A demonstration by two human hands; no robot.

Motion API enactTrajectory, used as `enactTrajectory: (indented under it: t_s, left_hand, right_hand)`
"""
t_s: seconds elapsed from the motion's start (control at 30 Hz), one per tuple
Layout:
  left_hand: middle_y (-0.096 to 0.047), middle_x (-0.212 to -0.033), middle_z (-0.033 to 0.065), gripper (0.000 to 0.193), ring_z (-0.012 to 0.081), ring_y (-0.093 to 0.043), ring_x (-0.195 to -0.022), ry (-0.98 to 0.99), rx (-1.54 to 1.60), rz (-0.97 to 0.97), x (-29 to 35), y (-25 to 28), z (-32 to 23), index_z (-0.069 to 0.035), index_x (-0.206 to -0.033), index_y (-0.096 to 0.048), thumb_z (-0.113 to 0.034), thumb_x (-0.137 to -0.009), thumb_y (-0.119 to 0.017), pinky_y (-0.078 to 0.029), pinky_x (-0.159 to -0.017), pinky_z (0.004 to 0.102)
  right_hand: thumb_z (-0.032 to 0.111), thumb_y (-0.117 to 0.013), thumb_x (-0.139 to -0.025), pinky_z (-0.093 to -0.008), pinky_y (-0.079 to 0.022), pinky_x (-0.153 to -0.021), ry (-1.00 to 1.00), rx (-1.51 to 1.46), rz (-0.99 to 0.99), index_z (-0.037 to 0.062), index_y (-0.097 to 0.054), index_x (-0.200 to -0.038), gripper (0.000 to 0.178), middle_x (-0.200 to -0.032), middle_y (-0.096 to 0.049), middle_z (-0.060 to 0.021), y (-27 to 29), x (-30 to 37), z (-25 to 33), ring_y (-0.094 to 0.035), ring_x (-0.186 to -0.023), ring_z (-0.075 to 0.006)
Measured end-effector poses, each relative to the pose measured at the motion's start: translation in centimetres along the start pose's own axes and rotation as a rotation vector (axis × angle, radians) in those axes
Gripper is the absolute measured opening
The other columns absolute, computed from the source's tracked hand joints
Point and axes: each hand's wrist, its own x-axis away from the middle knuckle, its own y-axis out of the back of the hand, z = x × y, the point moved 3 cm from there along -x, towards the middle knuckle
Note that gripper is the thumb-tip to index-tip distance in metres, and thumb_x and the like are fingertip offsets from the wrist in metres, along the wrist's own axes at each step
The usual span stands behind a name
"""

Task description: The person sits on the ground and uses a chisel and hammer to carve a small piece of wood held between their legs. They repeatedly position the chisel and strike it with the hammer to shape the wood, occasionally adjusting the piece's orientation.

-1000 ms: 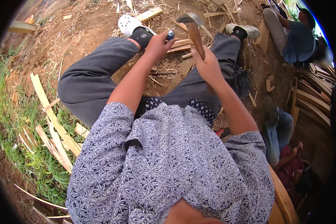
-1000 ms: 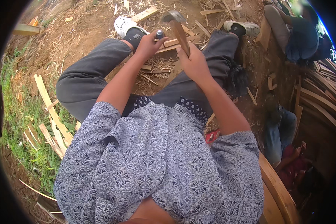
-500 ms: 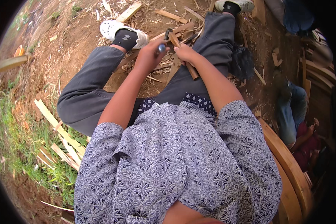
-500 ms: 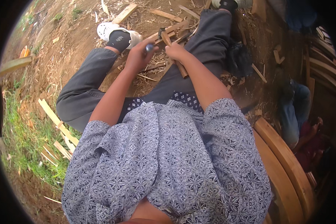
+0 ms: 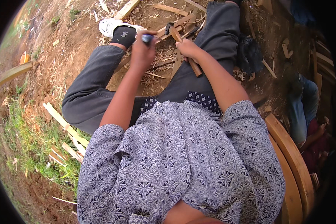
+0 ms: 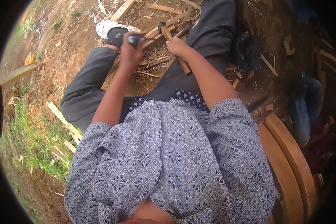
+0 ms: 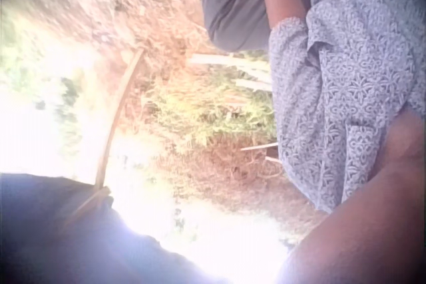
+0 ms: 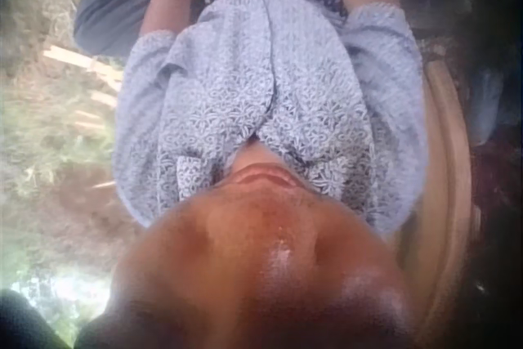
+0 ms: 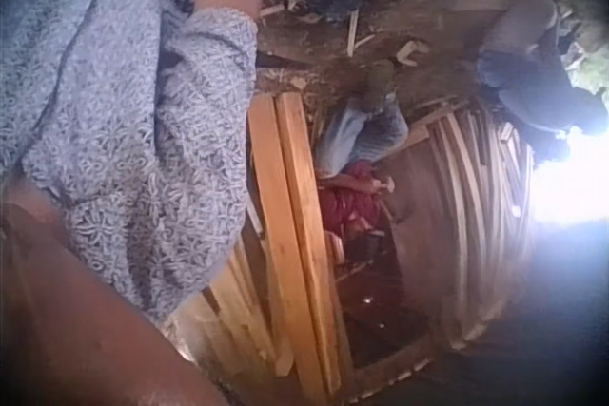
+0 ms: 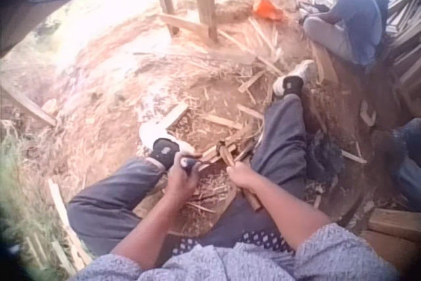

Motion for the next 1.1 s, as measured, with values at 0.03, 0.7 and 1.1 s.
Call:
enactTrajectory:
  t_s: [0.03,0.7,1.1]
  left_hand:
    - [-0.073,-0.106,0.0161,0.02,0.025,-0.072,-0.099,-0.081,0.018,-0.046,-0.5,0.9,0.4,-0.003,-0.117,-0.057,-0.006,-0.1,-0.067,-0.054,-0.088,0.0353]
    - [-0.071,-0.106,0.0113,0.025,0.02,-0.069,-0.098,-0.14,0.038,-0.093,-1.7,1.2,2.8,-0.001,-0.119,-0.05,-0.003,-0.1,-0.067,-0.053,-0.09,0.0325]
    - [-0.073,-0.1,0.0115,0.023,0.0193,-0.071,-0.09,-0.188,-0.031,-0.082,-1.8,1.0,2.2,-0.003,-0.118,-0.054,-0.007,-0.1,-0.068,-0.055,-0.081,0.0313]
  right_hand:
    - [0.029,-0.051,-0.106,-0.037,-0.051,-0.049,-0.007,0.005,0.014,-0.0111,-0.043,-0.139,0.052,-0.076,-0.06,-0.0092,0.0,0.0,0.2,-0.059,-0.054,-0.0202]
    - [0.03,-0.048,-0.108,-0.0309,-0.049,-0.049,-0.05,0.067,0.018,-0.003,-0.049,-0.125,0.037,-0.079,-0.052,-0.0036,0.0,0.8,0.8,-0.051,-0.052,-0.0127]
    - [0.03,-0.049,-0.109,-0.0302,-0.048,-0.047,-0.042,0.008,0.006,-0.0032,-0.048,-0.123,0.036,-0.078,-0.051,-0.0032,-0.1,1.3,0.9,-0.05,-0.051,-0.0119]
